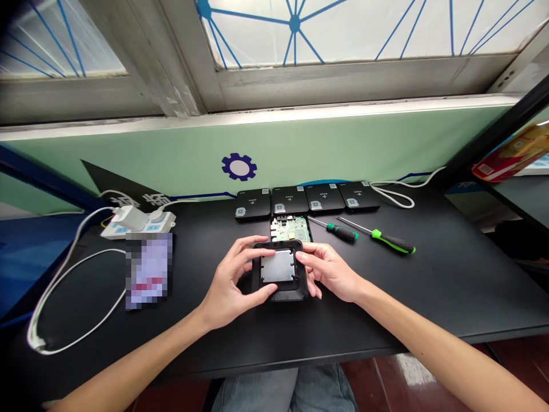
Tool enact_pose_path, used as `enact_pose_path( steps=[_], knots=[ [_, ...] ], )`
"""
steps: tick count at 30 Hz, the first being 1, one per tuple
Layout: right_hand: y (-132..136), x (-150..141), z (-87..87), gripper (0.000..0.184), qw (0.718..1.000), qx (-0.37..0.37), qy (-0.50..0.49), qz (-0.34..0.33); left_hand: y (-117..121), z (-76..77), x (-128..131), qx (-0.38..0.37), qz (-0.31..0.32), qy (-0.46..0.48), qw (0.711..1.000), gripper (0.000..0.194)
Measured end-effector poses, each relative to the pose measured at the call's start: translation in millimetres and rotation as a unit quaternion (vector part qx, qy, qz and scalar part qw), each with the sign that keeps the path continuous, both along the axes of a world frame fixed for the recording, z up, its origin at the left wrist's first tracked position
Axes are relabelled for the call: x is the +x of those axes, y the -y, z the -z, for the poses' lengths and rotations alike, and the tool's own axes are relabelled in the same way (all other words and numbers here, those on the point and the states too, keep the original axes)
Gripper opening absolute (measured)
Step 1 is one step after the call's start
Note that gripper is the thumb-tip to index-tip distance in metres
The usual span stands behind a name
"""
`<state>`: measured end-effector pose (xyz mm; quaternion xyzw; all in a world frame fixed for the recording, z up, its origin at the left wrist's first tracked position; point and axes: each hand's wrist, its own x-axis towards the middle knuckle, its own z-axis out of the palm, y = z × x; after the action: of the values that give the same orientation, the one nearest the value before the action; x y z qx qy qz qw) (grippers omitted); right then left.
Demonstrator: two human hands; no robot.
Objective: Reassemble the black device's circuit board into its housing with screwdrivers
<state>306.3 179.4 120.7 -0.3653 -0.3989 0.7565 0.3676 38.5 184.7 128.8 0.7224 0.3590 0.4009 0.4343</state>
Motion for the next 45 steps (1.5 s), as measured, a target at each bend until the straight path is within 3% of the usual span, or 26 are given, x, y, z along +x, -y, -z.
enact_pose_path(
  steps=[3, 9, 15, 17, 21, 28, 32, 37, 40, 45],
  knots=[
    [-1, 0, 0.7, 0.054, 1.000, 0.009, -0.005, -0.010, 2, 0.2, 1, 0.021, -0.012, -0.022, 0.999, 0.056],
    [-1, 3, 5.2, 0.067, 0.998, 0.035, -0.037, -0.029, 1, -0.8, 2, 0.035, -0.049, -0.011, 0.998, 0.048],
    [1, 5, 8.6, 0.123, 0.995, 0.050, -0.061, -0.060, -2, -0.8, 0, 0.037, -0.073, 0.030, 0.996, 0.046],
    [3, 3, 5.9, 0.132, 0.995, 0.055, -0.061, -0.059, -2, -0.5, 1, 0.028, -0.069, 0.044, 0.996, 0.046],
    [8, -5, 0.0, 0.131, 0.995, 0.086, -0.036, -0.038, -2, 0.9, 3, 0.004, -0.056, 0.051, 0.997, 0.045],
    [10, -5, -2.1, 0.110, 0.989, 0.147, -0.001, 0.022, -6, 1.6, 6, -0.097, -0.012, 0.119, 0.988, 0.036],
    [7, 0, -3.6, 0.106, 0.990, 0.140, -0.019, 0.012, -9, -0.8, 5, -0.228, -0.008, 0.158, 0.961, 0.042],
    [7, 2, -1.8, 0.109, 0.990, 0.132, -0.043, -0.009, -11, -1.0, 3, -0.413, 0.090, 0.223, 0.878, 0.060],
    [6, 0, 0.8, 0.115, 0.989, 0.139, -0.055, 0.002, -12, 0.9, 3, -0.458, 0.100, 0.249, 0.848, 0.061],
    [12, -8, 4.0, 0.149, 0.978, 0.205, -0.001, 0.040, -12, 3.1, 3, -0.470, 0.084, 0.289, 0.830, 0.059]
  ],
)
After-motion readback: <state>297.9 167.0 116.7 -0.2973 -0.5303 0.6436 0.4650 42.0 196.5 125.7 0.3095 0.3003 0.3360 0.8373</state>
